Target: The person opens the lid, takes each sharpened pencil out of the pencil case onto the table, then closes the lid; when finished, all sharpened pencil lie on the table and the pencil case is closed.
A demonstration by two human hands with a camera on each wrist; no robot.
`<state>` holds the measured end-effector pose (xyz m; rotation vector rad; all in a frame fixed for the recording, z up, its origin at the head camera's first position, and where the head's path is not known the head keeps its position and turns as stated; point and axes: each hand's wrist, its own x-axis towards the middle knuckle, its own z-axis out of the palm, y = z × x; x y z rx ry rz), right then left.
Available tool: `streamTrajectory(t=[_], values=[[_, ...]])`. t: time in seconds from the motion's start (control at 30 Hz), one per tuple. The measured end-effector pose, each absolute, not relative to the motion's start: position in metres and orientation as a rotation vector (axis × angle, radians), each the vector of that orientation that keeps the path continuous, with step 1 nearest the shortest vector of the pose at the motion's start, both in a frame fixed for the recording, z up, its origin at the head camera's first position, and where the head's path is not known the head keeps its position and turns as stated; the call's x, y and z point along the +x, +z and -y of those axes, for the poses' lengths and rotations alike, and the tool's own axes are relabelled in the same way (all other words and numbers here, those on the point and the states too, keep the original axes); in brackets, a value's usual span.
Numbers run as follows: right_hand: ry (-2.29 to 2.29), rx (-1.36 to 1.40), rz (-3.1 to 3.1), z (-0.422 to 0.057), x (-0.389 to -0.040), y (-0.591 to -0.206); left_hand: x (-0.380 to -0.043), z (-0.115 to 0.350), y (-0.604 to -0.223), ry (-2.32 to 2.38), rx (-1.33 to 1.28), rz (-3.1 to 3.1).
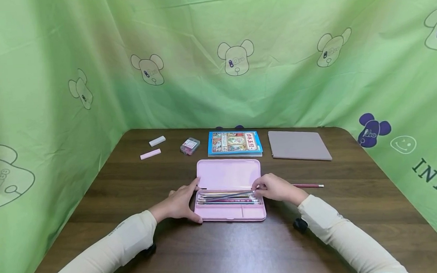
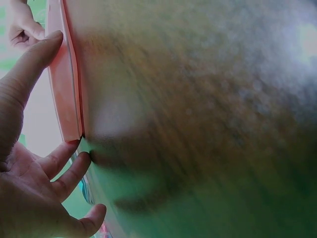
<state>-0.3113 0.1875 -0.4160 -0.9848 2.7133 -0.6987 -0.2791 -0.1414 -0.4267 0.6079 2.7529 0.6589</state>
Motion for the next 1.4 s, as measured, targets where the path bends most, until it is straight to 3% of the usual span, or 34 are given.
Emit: streamTrajectory(t=[1.4], values=[[-0.874,-0.737,-3.005,-0.323,-0.294,-0.418,-0.279,0.141,-0.427,0.657,0.591,-2.741]])
